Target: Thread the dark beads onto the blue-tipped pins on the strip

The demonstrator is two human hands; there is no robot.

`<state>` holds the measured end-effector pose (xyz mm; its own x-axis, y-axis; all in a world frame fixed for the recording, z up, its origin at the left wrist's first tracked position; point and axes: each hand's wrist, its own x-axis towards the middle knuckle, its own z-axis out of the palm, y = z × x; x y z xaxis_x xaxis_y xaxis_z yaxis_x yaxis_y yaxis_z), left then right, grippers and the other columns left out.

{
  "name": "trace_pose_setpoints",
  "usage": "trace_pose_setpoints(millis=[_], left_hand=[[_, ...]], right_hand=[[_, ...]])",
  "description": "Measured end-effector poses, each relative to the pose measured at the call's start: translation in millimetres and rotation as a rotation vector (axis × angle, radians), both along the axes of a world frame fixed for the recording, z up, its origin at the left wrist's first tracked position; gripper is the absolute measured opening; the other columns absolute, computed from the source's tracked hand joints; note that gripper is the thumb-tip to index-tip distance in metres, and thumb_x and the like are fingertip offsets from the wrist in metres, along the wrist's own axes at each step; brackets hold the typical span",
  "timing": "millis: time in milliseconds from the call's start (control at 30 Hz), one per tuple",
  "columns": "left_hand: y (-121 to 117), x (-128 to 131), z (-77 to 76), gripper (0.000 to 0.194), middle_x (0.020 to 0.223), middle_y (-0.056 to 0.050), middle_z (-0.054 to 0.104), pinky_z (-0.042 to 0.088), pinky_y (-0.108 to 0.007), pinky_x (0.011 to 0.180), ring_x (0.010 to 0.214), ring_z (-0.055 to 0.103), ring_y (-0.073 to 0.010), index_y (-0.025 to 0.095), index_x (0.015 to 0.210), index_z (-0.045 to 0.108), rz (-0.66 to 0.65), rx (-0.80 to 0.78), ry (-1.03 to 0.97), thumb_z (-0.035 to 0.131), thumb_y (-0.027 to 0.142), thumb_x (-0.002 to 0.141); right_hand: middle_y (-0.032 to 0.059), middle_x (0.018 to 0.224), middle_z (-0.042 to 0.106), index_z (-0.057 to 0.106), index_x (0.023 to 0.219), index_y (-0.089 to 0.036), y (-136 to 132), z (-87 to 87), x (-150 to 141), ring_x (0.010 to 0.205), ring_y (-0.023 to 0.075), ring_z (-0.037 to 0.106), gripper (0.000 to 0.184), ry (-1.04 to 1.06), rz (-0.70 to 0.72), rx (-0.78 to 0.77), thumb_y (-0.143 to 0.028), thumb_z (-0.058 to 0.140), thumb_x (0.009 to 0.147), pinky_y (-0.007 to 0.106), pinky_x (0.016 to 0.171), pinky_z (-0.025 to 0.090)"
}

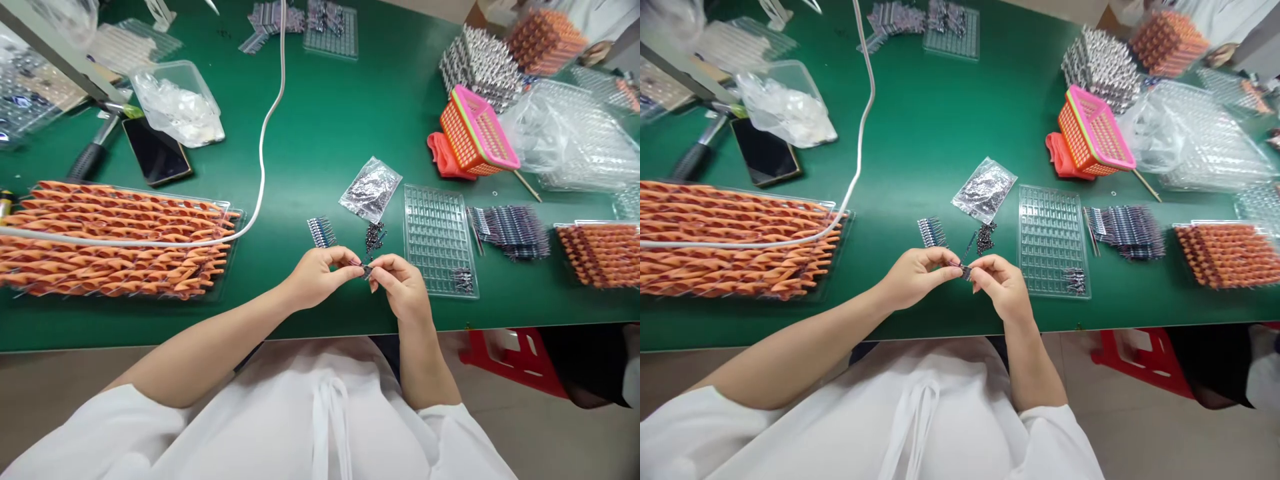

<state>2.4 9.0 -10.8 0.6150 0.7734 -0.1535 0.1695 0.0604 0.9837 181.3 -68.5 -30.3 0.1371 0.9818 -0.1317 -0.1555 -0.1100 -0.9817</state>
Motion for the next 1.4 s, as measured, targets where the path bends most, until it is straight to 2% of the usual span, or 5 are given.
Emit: trace_pose_setpoints(millis=[167, 567, 867, 1233, 1400], left_hand=[[1.0, -1.6, 2.2, 0.018, 0.079, -0.002, 0.07, 0.046, -0.028, 0.073, 0.075, 0.061, -0.0158, 0.017, 0.081, 0.069, -0.047, 0.017, 0.032, 0.067, 0.035, 0.082], [-0.4, -1.1, 3.4, 0.017, 0.078, -0.002, 0.067, 0.048, -0.029, 0.075, 0.076, 0.062, -0.0155, 0.016, 0.08, 0.067, -0.126, -0.184, -0.087, 0.071, 0.032, 0.078], [9.9, -1.2, 2.4, 0.022, 0.076, -0.001, 0.07, 0.049, -0.028, 0.076, 0.076, 0.065, -0.0154, 0.016, 0.079, 0.065, 0.097, -0.277, -0.181, 0.078, 0.034, 0.073], [10.0, 1.0, -0.2, 0.023, 0.075, 0.0, 0.07, 0.049, -0.027, 0.077, 0.075, 0.064, -0.015, 0.018, 0.078, 0.066, 0.116, -0.272, -0.166, 0.079, 0.036, 0.073], [9.0, -1.8, -0.2, 0.026, 0.08, -0.002, 0.073, 0.048, -0.028, 0.077, 0.078, 0.064, -0.0178, 0.019, 0.081, 0.067, 0.11, -0.197, -0.075, 0.078, 0.042, 0.074]], right_hand=[[-0.0007, 0.068, 0.065, 0.072, 0.084, -0.021, 1.9, 1.1, 1.5, 0.056, 0.0114, 0.058, 0.015, 0.102, 0.046, -0.04, -0.035, 0.075, 0.08, 0.025, 0.054, 0.048], [-0.0005, 0.064, 0.065, 0.072, 0.084, -0.02, 1.9, 1.1, 2.4, 0.053, 0.0112, 0.055, 0.014, 0.146, 0.048, -0.072, -0.033, 0.073, 0.081, 0.024, 0.05, 0.044], [-0.0017, 0.061, 0.061, 0.07, 0.081, -0.02, 3.6, 5.1, 0.7, 0.049, 0.01, 0.05, 0.015, 0.2, -0.086, -0.044, -0.034, 0.073, 0.079, 0.024, 0.046, 0.038], [-0.002, 0.059, 0.06, 0.069, 0.081, -0.02, 6.5, 3.8, -0.2, 0.048, 0.0098, 0.049, 0.018, 0.208, -0.127, -0.015, -0.036, 0.074, 0.078, 0.024, 0.046, 0.037], [-0.0029, 0.061, 0.061, 0.069, 0.081, -0.021, -3.7, 17.7, -3.3, 0.05, 0.0101, 0.051, 0.016, -0.002, -0.185, 0.018, -0.037, 0.071, 0.079, 0.025, 0.05, 0.042]])
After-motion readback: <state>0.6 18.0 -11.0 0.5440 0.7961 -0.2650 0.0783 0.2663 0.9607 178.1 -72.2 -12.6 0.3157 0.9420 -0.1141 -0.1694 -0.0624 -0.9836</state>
